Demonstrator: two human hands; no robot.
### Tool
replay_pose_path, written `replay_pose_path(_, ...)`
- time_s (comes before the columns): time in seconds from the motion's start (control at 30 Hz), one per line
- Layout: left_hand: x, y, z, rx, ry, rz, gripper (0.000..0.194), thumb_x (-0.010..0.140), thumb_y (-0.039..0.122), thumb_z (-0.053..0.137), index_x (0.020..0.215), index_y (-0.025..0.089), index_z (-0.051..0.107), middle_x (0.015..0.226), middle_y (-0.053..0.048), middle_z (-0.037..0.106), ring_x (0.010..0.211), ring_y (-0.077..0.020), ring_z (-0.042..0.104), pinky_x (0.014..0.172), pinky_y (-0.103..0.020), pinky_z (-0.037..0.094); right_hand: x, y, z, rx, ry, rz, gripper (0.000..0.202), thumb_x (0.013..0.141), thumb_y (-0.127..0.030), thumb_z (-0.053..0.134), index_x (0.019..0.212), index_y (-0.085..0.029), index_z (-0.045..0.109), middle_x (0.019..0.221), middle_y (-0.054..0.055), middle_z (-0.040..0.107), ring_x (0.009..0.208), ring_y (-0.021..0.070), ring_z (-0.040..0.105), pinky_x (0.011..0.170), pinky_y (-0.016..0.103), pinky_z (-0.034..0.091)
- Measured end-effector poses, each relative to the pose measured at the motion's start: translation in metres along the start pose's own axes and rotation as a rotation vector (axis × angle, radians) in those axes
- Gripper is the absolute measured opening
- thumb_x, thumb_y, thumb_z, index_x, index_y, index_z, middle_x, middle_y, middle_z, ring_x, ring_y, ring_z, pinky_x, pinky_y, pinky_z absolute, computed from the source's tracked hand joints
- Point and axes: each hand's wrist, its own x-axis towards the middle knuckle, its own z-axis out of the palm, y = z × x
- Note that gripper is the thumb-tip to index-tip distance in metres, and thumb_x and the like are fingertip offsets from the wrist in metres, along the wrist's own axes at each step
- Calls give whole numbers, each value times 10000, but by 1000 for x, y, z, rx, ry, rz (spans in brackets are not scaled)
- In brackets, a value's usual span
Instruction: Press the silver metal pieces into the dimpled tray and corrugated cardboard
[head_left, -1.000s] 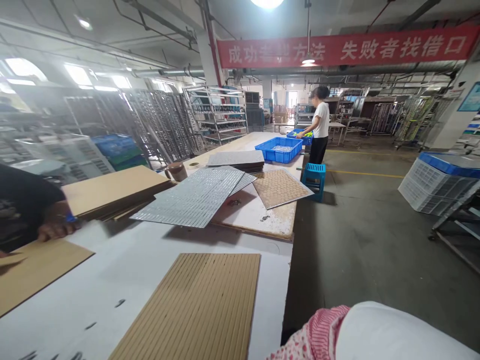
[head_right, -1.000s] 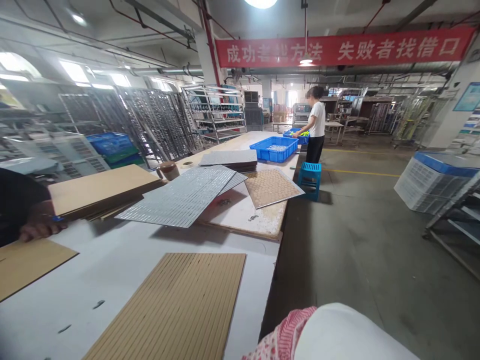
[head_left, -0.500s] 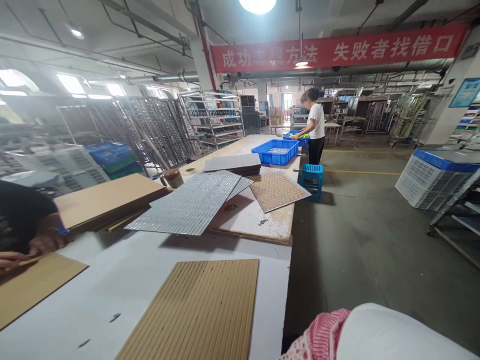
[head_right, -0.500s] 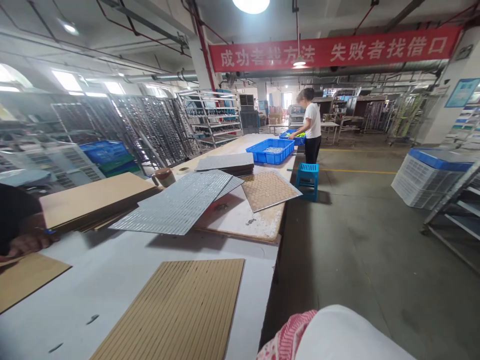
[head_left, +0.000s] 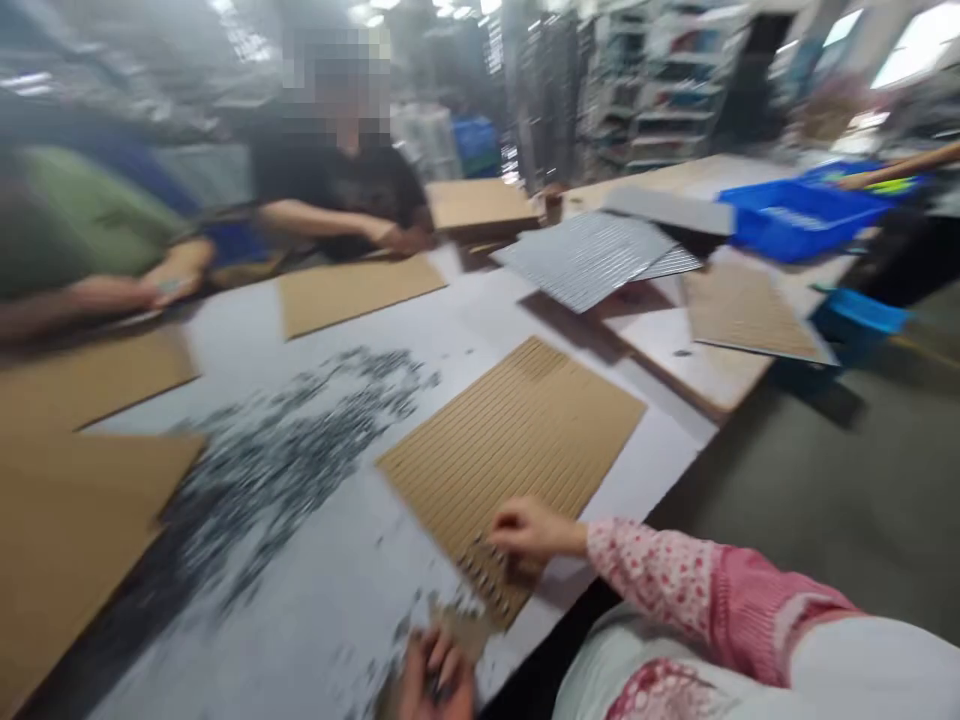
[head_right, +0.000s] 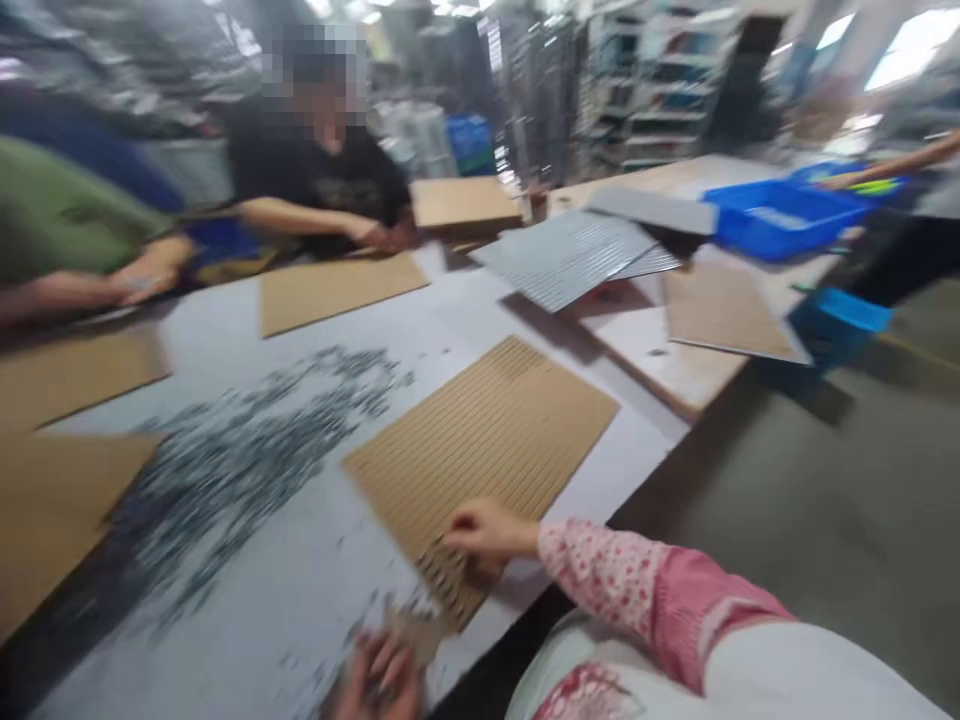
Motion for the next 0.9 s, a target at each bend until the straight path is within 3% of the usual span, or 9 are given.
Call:
replay_pose_path(0.03,0,-6,-12,-64,68,32,126,820,237,564,938,208,598,766,-2,549,572,-64,502,436,-149,411,11,8,0,-16,7,13,159,851,-261,542,846,-121,617,842,29,603,782,136,540,687,262,439)
replay_pose_path(0.07,2,-11,-21,-141,105,55,83,837,196,532,887,187,599,708,14,509,512,-30,442,402,-111,359,21,15,-1,-99,136,9,143,823,-242,567,758,-124,615,730,7,586,704,119,518,641,242,409)
replay_pose_path(0.17,11,-23,-31,-405,7,27,128,867,140,462,846,131,588,689,18,461,501,-11,396,381,-86,315,39,23,-5,-293,227,-55,164,803,-252,583,691,-137,619,633,-12,564,625,102,479,600,229,353)
replay_pose_path(0.43,8,-29,-28,-402,-46,2,77,795,175,601,843,114,608,740,10,468,509,-7,371,364,-86,294,48,9,3,-778,99,-95,161,831,-283,576,752,-176,665,755,26,647,784,143,499,734,268,327)
replay_pose_path(0.7,10,-33,-27,-375,-56,22,124,736,186,675,822,114,620,742,6,473,512,-7,372,370,-85,293,54,5,26,-951,9,-50,226,866,-370,532,819,-186,654,861,39,643,855,164,475,730,292,274)
replay_pose_path(0.9,3,-37,-24,-374,-52,-8,108,752,201,661,824,131,621,745,8,467,517,-9,357,377,-91,294,54,7,35,-1066,65,-94,209,852,-342,538,753,-173,611,844,55,625,887,194,447,736,310,257)
